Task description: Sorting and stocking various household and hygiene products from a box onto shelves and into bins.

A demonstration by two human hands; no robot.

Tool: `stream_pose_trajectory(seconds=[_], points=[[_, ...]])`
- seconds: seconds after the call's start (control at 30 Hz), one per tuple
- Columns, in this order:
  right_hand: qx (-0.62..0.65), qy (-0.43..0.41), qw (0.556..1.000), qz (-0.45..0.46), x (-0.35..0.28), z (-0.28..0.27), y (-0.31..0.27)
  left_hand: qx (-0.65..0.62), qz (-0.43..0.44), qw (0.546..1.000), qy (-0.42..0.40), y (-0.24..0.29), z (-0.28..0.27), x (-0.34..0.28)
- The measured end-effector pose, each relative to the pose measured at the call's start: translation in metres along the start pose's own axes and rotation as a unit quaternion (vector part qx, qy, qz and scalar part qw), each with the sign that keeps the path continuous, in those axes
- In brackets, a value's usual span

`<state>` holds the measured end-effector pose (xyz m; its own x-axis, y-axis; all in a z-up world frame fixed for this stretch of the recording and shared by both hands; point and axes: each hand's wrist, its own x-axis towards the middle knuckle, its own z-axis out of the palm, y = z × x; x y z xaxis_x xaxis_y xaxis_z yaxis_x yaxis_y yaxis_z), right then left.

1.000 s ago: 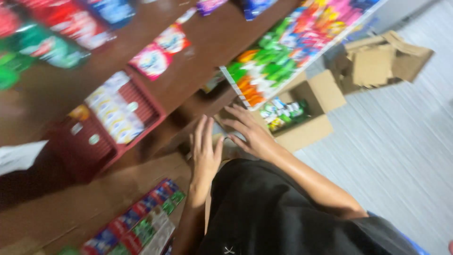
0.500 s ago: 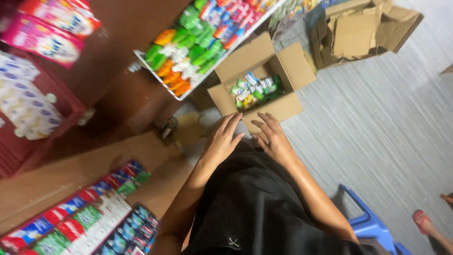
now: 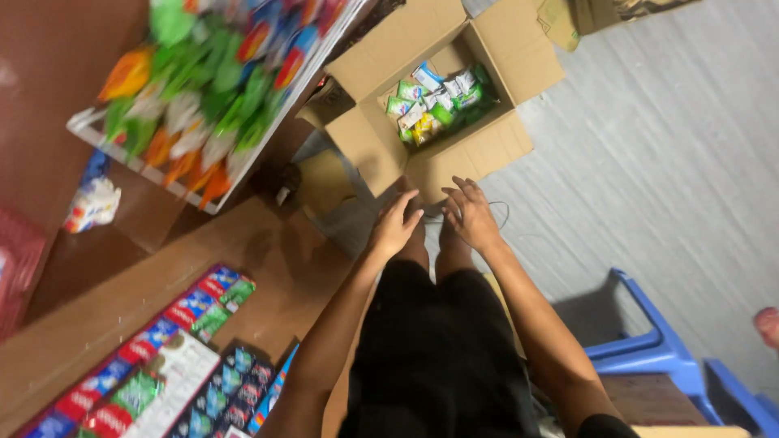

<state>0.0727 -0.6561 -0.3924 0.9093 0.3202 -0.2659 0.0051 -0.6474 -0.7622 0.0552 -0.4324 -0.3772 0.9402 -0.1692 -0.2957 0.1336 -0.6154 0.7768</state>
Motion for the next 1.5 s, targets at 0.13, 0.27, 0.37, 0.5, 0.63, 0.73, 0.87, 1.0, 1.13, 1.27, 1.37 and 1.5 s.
stream_pose_trajectory(seconds=[0.13,0.27,0.37,0.5,0.63,0.73,0.87,1.0,1.13,1.27,1.37,1.5], points=[[-0.017,-0.013,0.999,0.029,0.035,0.054,0.062,-0.053,-0.085,0.993,-0.056,-0.064,0.050,0.051],[-0.041,-0.010,0.997,0.061,0.072,0.099,0.119,-0.023,-0.066,0.997,-0.046,-0.157,0.116,0.099],[-0.090,-0.029,0.992,0.089,0.098,0.125,0.153,-0.002,-0.063,0.997,-0.041,-0.221,0.160,0.136],[-0.173,-0.050,0.979,0.097,0.120,0.150,0.180,0.093,-0.153,0.982,-0.059,-0.280,0.191,0.186],[-0.189,-0.058,0.975,0.103,0.122,0.157,0.186,0.122,-0.163,0.977,-0.061,-0.337,0.218,0.219],[-0.197,-0.071,0.971,0.115,0.124,0.156,0.185,0.153,-0.124,0.978,-0.067,-0.364,0.234,0.237],[-0.182,-0.082,0.972,0.127,0.126,0.154,0.182,0.090,-0.180,0.975,-0.096,-0.392,0.267,0.249],[-0.179,-0.087,0.971,0.131,0.131,0.152,0.182,0.028,-0.223,0.973,-0.052,-0.441,0.321,0.264],[-0.173,-0.090,0.971,0.137,0.131,0.155,0.182,0.017,-0.317,0.948,-0.001,-0.418,0.331,0.278],[-0.172,-0.097,0.970,0.141,0.133,0.157,0.186,0.060,-0.280,0.954,0.087,-0.434,0.346,0.280],[-0.174,-0.102,0.970,0.139,0.134,0.158,0.185,0.025,-0.288,0.955,0.073,-0.448,0.349,0.276],[-0.183,-0.098,0.969,0.133,0.131,0.159,0.189,-0.001,-0.305,0.951,0.048,-0.413,0.322,0.274]])
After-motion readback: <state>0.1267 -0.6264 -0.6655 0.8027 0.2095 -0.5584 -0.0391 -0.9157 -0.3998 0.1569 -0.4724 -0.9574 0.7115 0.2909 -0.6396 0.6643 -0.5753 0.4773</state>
